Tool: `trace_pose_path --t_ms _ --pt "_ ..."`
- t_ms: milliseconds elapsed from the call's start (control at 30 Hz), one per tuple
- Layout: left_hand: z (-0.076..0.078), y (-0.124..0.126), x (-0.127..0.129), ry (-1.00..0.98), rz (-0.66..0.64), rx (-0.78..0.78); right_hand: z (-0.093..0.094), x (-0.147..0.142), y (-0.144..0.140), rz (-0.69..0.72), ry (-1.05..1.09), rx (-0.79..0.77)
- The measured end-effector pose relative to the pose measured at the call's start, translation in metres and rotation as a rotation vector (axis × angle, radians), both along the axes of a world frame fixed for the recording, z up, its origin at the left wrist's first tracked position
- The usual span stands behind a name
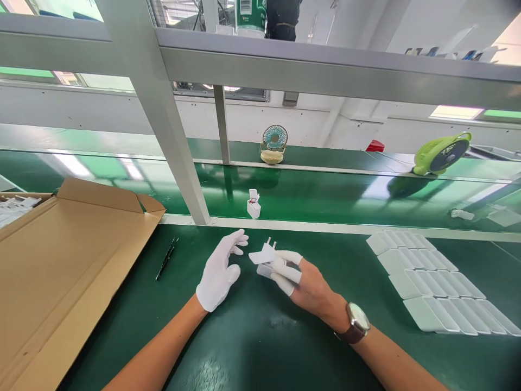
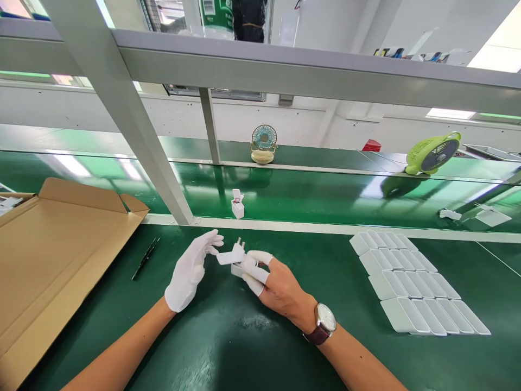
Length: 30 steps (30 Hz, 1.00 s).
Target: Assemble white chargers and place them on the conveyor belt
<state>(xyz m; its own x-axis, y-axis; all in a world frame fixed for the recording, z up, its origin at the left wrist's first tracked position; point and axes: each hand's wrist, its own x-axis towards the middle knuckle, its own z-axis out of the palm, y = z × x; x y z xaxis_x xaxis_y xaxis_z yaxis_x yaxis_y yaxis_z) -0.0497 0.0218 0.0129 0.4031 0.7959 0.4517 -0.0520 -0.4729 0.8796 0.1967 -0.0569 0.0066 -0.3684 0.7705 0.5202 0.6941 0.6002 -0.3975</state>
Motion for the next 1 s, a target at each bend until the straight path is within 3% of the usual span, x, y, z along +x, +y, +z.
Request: trace_pose_path --t_ms 100,233,433,567,733,800,900,1000 --pt "0.003 -0.005 0.006 0.176 0.02 0.017 -0.013 -0.006 -0.002 0.06 -0.039 -0.125" --pt "0.005 -0.01 0.017 0.411 -0.014 0.114 -0.026 -0.009 -0.005 0.026 -0.065 -0.124" --pt "0.002 -0.006 0.019 0.444 0.014 0.127 -0.029 -0.007 -0.006 -0.057 0.084 -0.236" --pt "0.003 -0.006 0.018 0.431 -0.005 0.133 -0.026 -0.008 -0.004 0.011 0.019 -0.201" --pt "-0.001 -0.007 0.018 0.437 0.018 0.086 -0.027 -0.011 -0.004 0.005 0.104 -0.249" --pt "-0.005 -0.008 0.018 0.422 0.095 0.034 -0.029 -0.012 -0.003 -0.033 0.29 -0.345" --pt "-0.008 -0.01 0.02 0.372 0.226 -0.012 -0.026 -0.013 0.0 -0.073 0.814 -0.576" --pt "-0.009 -0.02 0.025 0.417 0.158 -0.005 -0.018 -0.012 0.002 0.009 1.238 -0.839"
